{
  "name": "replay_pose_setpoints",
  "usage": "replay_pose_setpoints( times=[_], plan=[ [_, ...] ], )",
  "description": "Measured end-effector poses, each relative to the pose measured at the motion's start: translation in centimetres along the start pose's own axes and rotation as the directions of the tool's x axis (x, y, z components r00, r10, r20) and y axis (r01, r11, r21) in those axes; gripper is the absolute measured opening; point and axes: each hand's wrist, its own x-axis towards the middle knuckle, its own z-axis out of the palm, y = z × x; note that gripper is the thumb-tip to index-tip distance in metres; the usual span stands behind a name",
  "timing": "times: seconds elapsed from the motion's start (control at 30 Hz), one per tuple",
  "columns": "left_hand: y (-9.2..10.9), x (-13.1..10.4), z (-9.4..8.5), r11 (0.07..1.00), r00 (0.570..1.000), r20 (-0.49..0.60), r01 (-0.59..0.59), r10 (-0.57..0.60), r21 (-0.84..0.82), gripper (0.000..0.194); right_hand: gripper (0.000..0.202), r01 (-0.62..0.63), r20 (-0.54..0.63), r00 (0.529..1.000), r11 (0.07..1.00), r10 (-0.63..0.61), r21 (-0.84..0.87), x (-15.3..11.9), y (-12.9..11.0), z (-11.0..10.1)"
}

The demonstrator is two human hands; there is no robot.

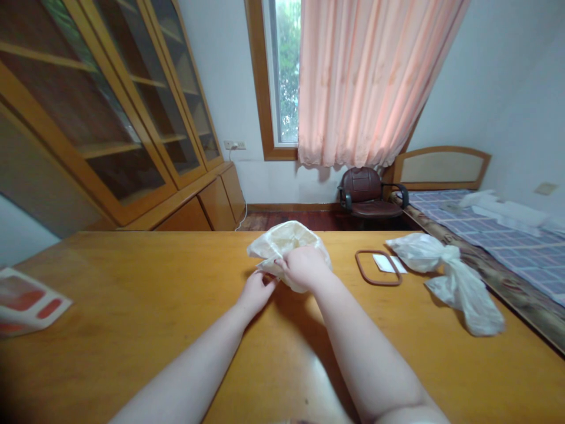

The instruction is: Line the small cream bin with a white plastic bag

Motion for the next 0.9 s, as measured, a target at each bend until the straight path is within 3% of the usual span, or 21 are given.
replay_pose_setpoints(
  times=[0.03, 0.1, 0.17, 0.23, 0.33, 0.43, 0.53, 0.67, 0.77, 0.9],
  plan=[
    [0.0, -0.2, 0.3, 0.985, 0.996, 0.074, 0.064, -0.053, -0.160, 0.021, 0.063, 0.001, -0.005, 1.000, 1.000, -0.001, -0.002, 0.0, 0.0, 0.0],
    [0.2, -0.6, 0.9, 0.871, 0.961, 0.263, 0.199, -0.083, -0.450, 0.033, 0.062, 0.002, -0.011, 1.000, 1.000, -0.002, -0.013, 0.0, -0.1, 0.0],
    [0.3, -1.0, 1.2, 0.748, 0.924, 0.372, 0.308, -0.088, -0.587, 0.037, 0.059, 0.004, -0.011, 1.000, 1.000, -0.004, -0.028, 0.1, -0.2, 0.1],
    [0.3, -1.1, 1.4, 0.717, 0.922, 0.353, 0.353, -0.158, -0.601, 0.039, 0.058, 0.006, -0.013, 1.000, 0.999, -0.007, -0.034, 0.2, -0.2, 0.1],
    [0.0, -0.7, 1.4, 0.753, 0.921, 0.285, 0.383, -0.267, -0.534, 0.047, 0.060, 0.002, -0.014, 1.000, 1.000, -0.002, 0.012, 0.1, 0.0, -0.1],
    [-0.2, -0.3, 1.3, 0.772, 0.914, 0.285, 0.398, -0.288, -0.496, 0.051, 0.057, 0.041, -0.048, 0.998, 0.991, -0.035, 0.131, 0.1, 0.7, -0.5],
    [-0.2, -0.3, 1.3, 0.771, 0.923, 0.290, 0.374, -0.253, -0.516, 0.055, 0.048, 0.119, -0.205, 0.976, 0.967, -0.072, 0.224, 0.2, 1.6, -0.6],
    [0.0, -0.6, 1.2, 0.774, 0.920, 0.299, 0.378, -0.253, -0.508, 0.060, 0.038, 0.109, -0.421, 0.907, 0.951, 0.025, 0.291, 0.8, 2.5, 0.3],
    [0.7, -0.7, 1.2, 0.773, 0.914, 0.334, 0.380, -0.230, -0.507, 0.066, 0.036, 0.072, -0.419, 0.904, 0.936, 0.085, 0.346, 1.3, 2.7, 1.2],
    [1.9, -1.0, 1.2, 0.773, 0.910, 0.409, 0.309, -0.071, -0.554, 0.076, 0.038, 0.005, -0.342, 0.930, 0.927, 0.134, 0.376, 1.9, 2.7, 2.1]
  ],
)
